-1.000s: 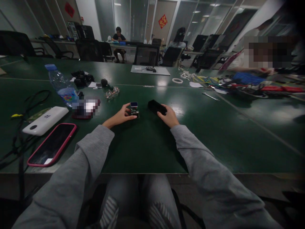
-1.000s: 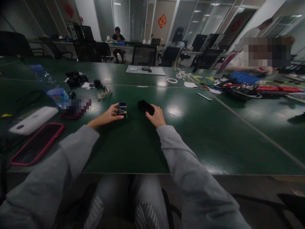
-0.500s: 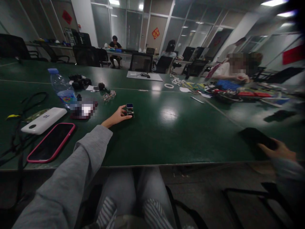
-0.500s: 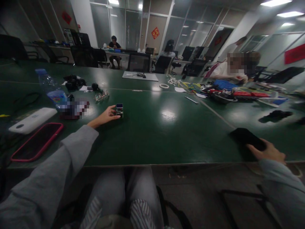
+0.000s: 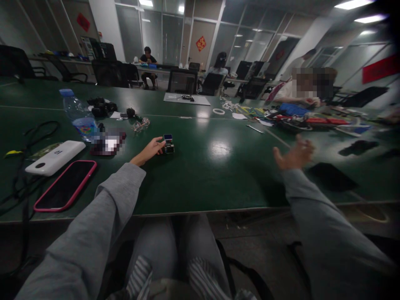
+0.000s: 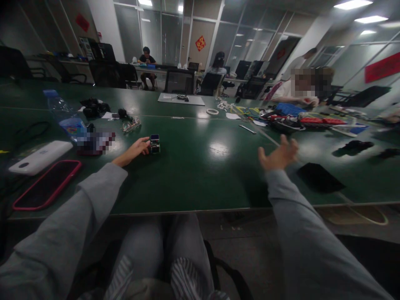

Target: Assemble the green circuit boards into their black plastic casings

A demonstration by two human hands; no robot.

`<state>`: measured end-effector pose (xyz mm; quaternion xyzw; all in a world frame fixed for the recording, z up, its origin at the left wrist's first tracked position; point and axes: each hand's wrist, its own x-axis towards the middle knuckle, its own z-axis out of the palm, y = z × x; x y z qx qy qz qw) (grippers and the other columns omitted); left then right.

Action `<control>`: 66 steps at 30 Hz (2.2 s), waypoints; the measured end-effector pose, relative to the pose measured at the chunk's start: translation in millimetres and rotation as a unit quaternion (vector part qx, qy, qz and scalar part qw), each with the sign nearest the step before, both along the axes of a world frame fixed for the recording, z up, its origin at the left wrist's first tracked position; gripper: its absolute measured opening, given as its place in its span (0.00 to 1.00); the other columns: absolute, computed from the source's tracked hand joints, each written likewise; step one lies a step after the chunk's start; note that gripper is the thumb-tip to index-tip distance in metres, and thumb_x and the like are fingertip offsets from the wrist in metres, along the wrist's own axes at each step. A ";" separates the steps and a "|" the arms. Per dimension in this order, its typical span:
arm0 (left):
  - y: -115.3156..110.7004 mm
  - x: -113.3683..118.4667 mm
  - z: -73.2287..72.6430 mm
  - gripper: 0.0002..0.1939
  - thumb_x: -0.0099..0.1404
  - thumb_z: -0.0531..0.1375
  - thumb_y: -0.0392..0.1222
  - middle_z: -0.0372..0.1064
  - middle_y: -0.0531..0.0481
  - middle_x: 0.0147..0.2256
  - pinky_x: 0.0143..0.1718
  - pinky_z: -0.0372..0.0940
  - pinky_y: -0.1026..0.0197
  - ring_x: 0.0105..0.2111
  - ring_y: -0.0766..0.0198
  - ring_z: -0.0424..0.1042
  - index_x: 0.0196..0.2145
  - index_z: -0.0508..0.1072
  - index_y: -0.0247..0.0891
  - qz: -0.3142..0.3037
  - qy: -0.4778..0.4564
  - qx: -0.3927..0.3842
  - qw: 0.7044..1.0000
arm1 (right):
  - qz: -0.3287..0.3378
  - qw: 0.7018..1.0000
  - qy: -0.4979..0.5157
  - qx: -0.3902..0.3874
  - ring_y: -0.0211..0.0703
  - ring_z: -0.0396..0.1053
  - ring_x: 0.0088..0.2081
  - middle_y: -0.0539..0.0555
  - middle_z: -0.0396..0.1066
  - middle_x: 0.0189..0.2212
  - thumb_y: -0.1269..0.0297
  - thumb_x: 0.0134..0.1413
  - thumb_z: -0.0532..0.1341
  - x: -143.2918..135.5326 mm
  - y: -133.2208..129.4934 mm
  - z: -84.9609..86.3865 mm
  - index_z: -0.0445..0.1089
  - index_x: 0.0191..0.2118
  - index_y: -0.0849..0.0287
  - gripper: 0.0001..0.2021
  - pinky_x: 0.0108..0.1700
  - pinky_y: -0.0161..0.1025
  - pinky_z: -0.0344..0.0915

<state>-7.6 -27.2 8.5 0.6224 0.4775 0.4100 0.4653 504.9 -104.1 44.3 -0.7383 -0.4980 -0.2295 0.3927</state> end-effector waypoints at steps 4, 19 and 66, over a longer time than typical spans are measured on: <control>-4.2 -0.3 0.2 0.26 0.67 0.55 0.54 0.73 0.40 0.43 0.27 0.61 0.66 0.26 0.71 0.68 0.57 0.64 0.35 -0.008 -0.013 0.025 1.000 | 0.243 0.969 -0.007 -0.050 0.64 0.49 0.63 0.70 0.49 0.61 0.48 0.58 0.57 -150.7 40.2 -17.7 0.55 0.62 0.62 0.32 0.59 0.65 0.53; 10.2 -4.2 -4.2 0.16 0.69 0.51 0.47 0.74 0.47 0.32 0.26 0.59 0.67 0.23 0.71 0.65 0.44 0.73 0.35 0.150 -0.018 0.092 0.984 | 0.488 0.861 0.081 -0.118 0.50 0.64 0.56 0.60 0.60 0.56 0.65 0.58 0.56 -311.6 67.1 -43.0 0.59 0.60 0.56 0.24 0.59 0.49 0.64; 8.8 -13.1 -5.3 0.15 0.69 0.52 0.44 0.74 0.46 0.32 0.26 0.56 0.66 0.24 0.71 0.66 0.44 0.74 0.34 0.094 -0.062 0.039 0.993 | 0.185 0.962 0.086 -0.180 0.54 0.69 0.52 0.70 0.70 0.50 0.66 0.50 0.67 -113.1 78.9 -44.4 0.65 0.58 0.68 0.29 0.52 0.47 0.63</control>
